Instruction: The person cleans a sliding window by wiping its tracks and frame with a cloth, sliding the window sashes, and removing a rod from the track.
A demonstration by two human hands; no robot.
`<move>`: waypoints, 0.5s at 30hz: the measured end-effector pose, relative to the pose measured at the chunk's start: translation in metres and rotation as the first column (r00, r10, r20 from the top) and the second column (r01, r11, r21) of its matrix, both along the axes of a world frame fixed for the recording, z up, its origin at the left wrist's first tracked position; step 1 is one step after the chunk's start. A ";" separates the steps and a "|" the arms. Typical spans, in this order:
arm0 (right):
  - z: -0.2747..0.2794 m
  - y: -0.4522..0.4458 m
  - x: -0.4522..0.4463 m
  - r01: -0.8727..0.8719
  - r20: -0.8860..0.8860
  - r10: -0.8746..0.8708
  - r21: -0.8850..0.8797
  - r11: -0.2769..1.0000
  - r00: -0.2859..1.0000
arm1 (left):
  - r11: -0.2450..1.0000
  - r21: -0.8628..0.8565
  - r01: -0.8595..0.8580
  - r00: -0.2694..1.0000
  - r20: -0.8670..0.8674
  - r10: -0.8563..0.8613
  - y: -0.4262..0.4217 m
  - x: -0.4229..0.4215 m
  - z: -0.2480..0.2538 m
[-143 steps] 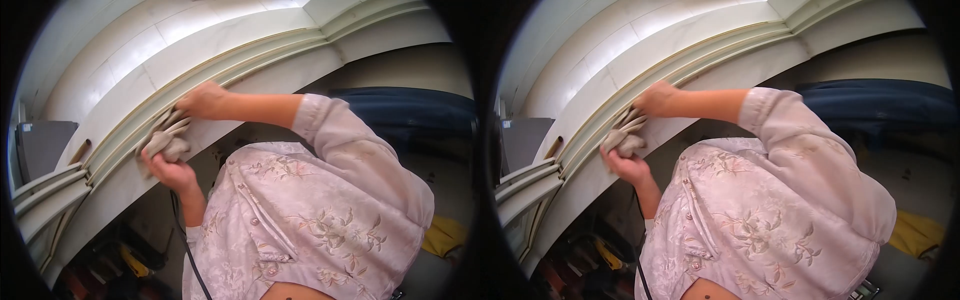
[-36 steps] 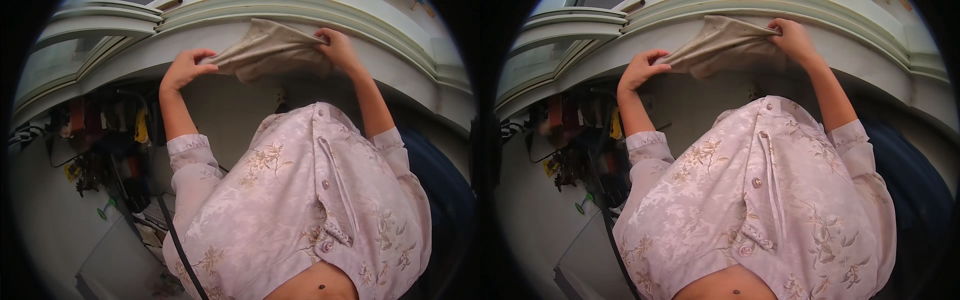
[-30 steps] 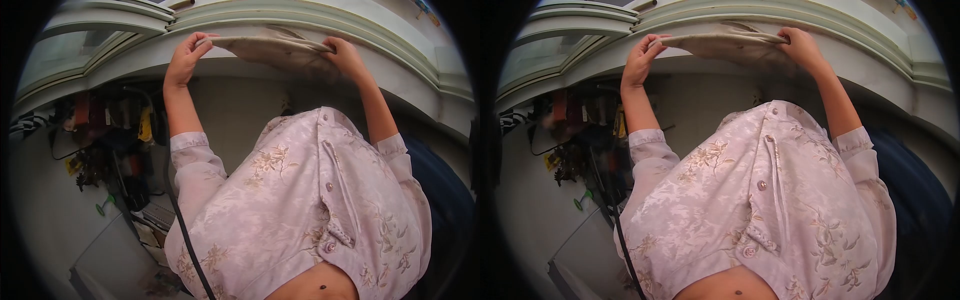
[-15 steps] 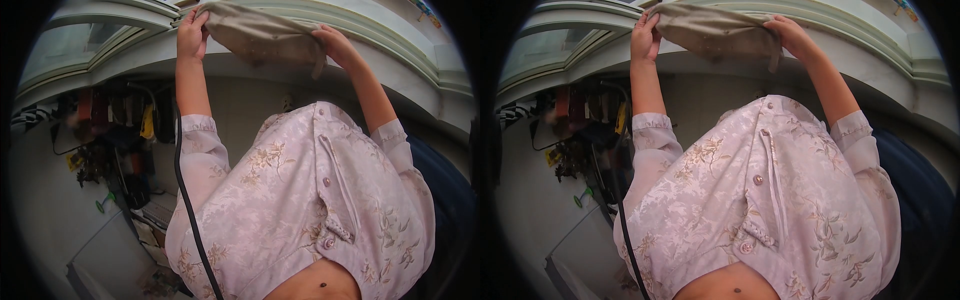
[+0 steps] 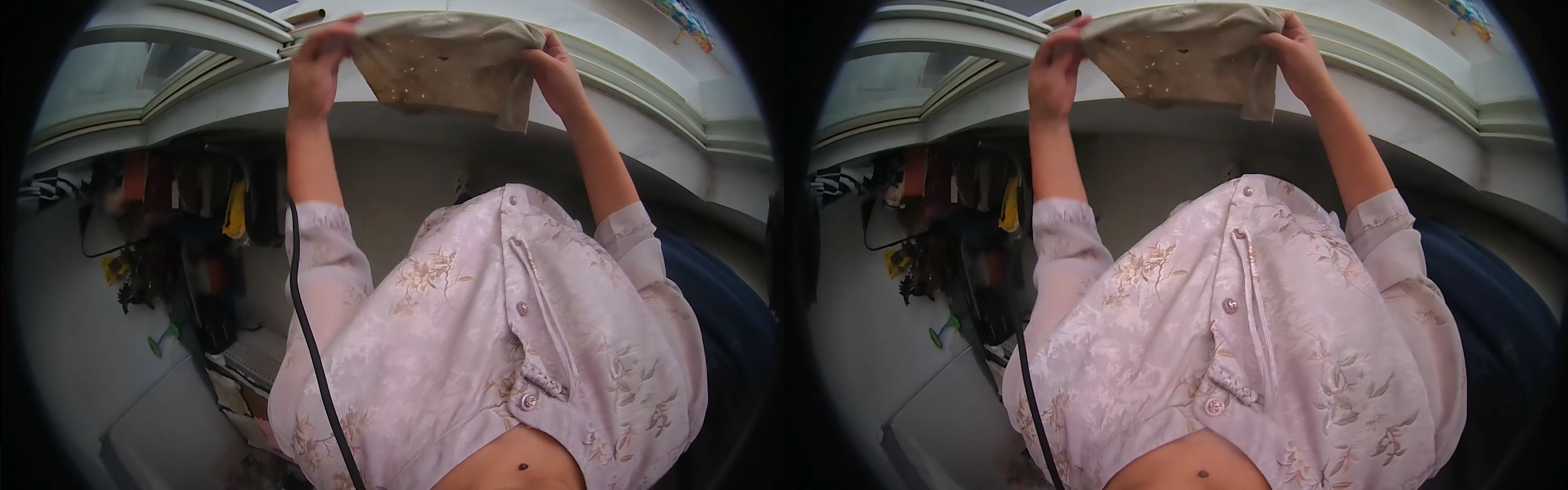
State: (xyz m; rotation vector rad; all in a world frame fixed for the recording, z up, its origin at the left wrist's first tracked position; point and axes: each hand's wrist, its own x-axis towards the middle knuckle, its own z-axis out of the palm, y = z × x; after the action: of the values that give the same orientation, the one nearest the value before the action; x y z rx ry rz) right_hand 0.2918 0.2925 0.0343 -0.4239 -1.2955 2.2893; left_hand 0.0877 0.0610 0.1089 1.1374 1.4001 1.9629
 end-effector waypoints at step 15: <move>-0.014 0.025 0.050 0.217 0.012 -0.408 0.833 0.509 0.913 | 0.696 -0.444 -0.564 0.708 -0.694 0.130 -0.006 0.055 -0.073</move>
State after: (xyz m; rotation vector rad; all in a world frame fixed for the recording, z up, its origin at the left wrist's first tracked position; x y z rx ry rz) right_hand 0.3419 0.3172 0.0204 -0.5030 -2.0168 1.1337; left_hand 0.1430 0.0550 0.0355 1.2581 2.5832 1.1059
